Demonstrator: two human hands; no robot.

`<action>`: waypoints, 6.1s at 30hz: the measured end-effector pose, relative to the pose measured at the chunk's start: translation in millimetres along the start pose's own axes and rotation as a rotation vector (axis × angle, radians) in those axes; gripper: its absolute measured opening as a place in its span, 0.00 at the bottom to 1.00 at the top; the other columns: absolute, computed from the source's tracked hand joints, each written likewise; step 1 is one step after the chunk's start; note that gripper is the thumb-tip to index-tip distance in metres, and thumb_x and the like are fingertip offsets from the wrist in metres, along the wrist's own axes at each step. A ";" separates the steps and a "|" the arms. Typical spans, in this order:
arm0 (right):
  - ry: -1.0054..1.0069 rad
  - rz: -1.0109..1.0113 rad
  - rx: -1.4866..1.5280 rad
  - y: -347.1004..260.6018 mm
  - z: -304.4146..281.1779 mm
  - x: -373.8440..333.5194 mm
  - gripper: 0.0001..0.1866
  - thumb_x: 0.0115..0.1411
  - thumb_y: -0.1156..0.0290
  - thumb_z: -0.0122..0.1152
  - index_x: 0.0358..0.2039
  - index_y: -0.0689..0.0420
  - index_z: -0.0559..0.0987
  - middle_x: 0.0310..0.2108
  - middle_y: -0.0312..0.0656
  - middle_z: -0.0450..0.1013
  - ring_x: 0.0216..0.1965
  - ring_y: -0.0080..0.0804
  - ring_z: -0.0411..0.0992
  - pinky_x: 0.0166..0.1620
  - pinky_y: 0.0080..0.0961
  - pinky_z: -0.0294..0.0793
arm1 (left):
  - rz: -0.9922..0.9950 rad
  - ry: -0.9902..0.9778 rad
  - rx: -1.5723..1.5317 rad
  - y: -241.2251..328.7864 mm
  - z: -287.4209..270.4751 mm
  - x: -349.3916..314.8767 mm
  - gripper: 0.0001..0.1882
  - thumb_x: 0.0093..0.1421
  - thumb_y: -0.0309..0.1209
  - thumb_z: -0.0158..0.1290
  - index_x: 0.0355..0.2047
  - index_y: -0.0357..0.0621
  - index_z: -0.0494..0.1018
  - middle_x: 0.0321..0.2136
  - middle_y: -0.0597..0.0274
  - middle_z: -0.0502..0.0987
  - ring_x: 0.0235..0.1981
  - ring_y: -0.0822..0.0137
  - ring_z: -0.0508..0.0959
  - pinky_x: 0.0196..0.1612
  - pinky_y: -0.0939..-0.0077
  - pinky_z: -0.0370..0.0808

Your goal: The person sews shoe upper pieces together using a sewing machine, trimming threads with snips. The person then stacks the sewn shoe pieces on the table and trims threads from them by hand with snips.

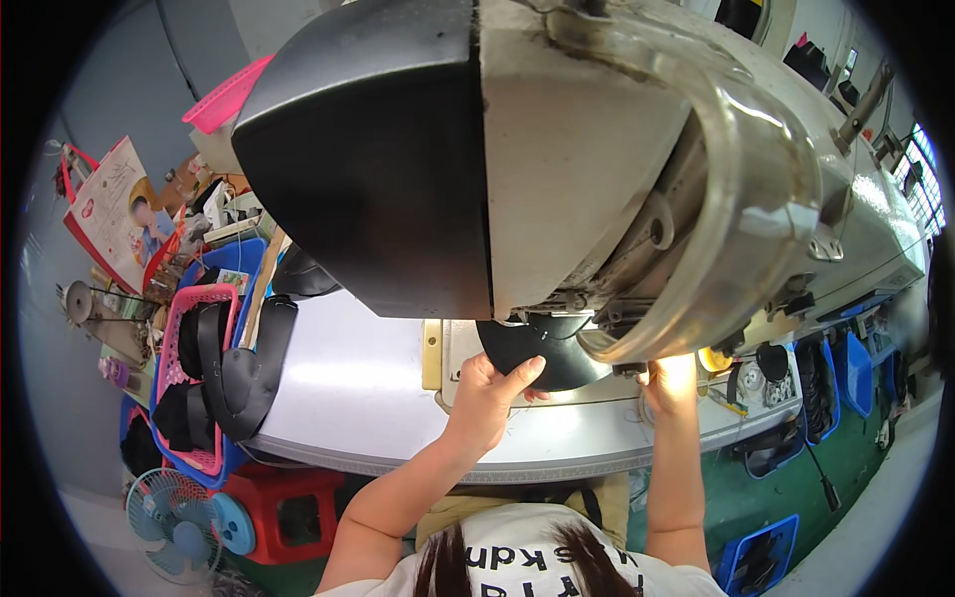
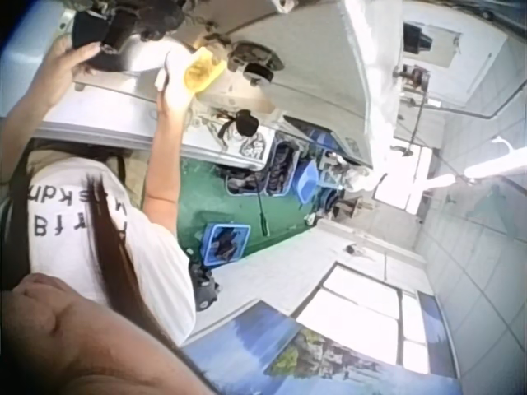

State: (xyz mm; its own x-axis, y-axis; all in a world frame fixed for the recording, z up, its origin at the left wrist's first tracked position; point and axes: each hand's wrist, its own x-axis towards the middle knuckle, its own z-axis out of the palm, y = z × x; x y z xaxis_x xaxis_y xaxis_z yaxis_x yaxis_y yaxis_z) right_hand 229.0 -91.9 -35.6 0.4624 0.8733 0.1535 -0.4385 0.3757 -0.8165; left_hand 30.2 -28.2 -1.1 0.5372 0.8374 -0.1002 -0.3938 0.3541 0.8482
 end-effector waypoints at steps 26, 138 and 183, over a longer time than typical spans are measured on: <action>0.142 0.002 -0.322 25.3 44.7 -74.5 0.13 0.52 0.76 0.49 0.12 0.63 0.68 0.15 0.47 0.70 0.09 0.18 0.60 0.13 0.11 0.59 | 0.078 -0.073 0.189 38.8 -25.0 25.4 0.07 0.48 0.26 0.52 0.29 0.42 0.69 0.22 0.69 0.70 0.22 0.81 0.68 0.21 0.87 0.63; 0.413 -0.052 -0.368 -9.0 -2.2 8.1 0.13 0.42 0.75 0.63 0.30 0.60 0.72 0.25 0.31 0.66 0.23 0.16 0.63 0.28 0.12 0.63 | 0.024 -0.044 0.213 33.6 -18.4 12.6 0.21 0.42 0.22 0.56 0.38 0.35 0.63 0.31 0.61 0.69 0.32 0.73 0.71 0.38 0.80 0.69; -0.305 0.147 -0.177 16.6 24.0 -5.9 0.14 0.51 0.69 0.50 0.35 0.67 0.70 0.18 0.47 0.68 0.08 0.15 0.52 0.11 0.10 0.48 | 0.647 0.136 0.145 149.4 -126.9 50.2 0.12 0.51 0.23 0.47 0.37 0.36 0.66 0.31 0.62 0.73 0.30 0.74 0.73 0.35 0.82 0.70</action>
State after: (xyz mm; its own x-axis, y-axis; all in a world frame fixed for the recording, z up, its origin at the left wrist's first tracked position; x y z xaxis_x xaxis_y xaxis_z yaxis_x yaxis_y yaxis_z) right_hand 200.5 -83.4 -36.7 0.1423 0.9761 0.1642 -0.3312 0.2032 -0.9214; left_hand -96.3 119.6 54.6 0.1249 0.9101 0.3951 -0.4953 -0.2878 0.8196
